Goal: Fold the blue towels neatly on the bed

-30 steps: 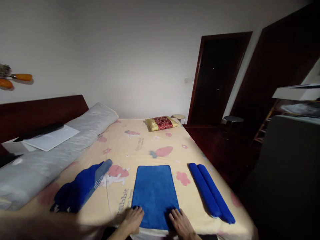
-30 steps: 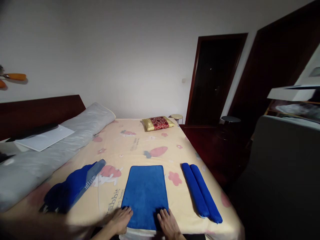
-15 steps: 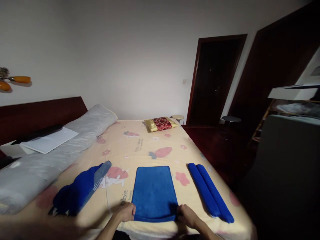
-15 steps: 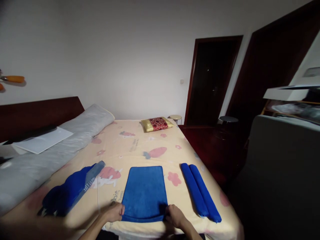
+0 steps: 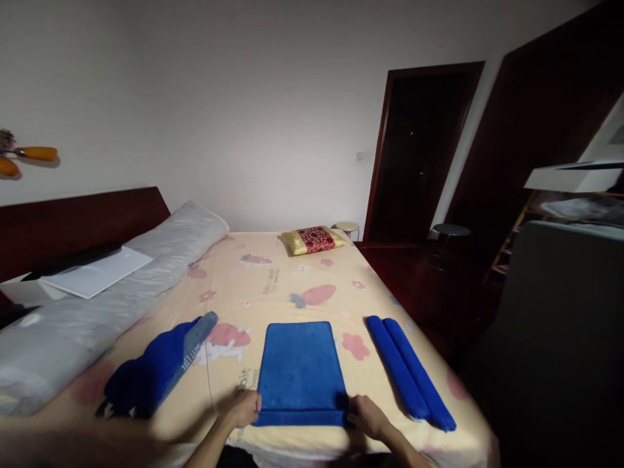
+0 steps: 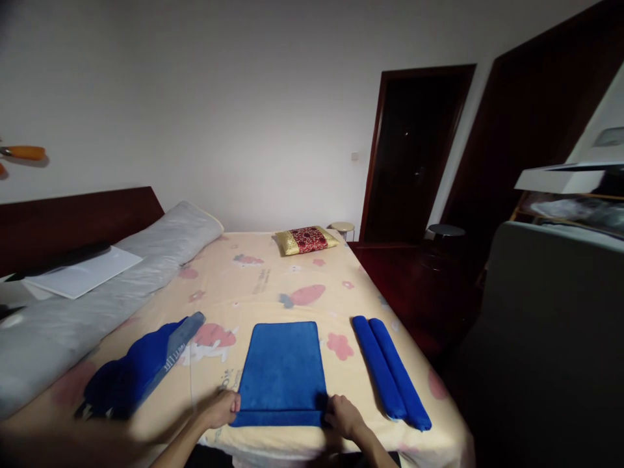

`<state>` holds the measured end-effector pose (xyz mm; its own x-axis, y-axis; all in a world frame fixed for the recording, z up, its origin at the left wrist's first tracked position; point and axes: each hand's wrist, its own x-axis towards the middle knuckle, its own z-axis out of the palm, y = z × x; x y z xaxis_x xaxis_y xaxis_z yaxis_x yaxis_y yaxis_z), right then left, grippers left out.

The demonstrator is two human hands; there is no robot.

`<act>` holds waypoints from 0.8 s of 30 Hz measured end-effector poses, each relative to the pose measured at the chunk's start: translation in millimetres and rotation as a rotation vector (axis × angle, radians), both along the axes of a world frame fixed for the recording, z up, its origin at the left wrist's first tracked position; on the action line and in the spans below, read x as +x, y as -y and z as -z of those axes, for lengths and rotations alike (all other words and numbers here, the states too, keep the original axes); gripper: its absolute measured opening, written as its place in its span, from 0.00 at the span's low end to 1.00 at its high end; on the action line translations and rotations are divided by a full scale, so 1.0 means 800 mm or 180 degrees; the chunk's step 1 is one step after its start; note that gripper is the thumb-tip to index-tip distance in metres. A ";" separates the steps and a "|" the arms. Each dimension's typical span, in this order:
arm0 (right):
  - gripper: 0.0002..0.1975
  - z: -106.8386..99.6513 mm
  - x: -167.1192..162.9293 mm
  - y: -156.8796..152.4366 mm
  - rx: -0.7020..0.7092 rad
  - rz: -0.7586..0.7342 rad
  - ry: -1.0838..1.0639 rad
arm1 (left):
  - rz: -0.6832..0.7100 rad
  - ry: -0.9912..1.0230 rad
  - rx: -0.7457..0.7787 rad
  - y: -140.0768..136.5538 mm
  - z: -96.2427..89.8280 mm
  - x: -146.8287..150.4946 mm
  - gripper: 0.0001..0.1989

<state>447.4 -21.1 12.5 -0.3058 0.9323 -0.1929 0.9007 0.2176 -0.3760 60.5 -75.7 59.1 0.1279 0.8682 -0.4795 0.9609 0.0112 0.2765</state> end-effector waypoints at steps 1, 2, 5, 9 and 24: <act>0.11 0.002 -0.001 0.001 -0.0016 -0.0019 0.0085 | -0.0055 -0.0054 0.0022 0.001 -0.001 0.001 0.12; 0.13 0.003 -0.001 0.003 -0.0028 -0.0039 0.0178 | -0.0117 -0.0118 0.0054 0.003 -0.002 0.002 0.12; 0.17 0.008 -0.004 0.008 -0.0032 -0.0078 0.0454 | -0.0218 -0.0271 0.0098 0.008 -0.006 0.007 0.11; 0.22 0.007 -0.011 0.013 0.0103 -0.0183 0.0695 | -0.0135 -0.0464 0.0327 0.011 -0.011 0.021 0.20; 0.26 0.032 -0.075 0.058 0.0740 -0.0908 0.0603 | 0.0426 -0.0495 0.0407 0.030 0.005 0.112 0.30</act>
<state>387.1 -67.1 -13.3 -0.5377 0.8406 -0.0648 0.8404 0.5283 -0.1207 150.3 -99.4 55.0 0.1791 0.9034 -0.3896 0.9826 -0.1448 0.1160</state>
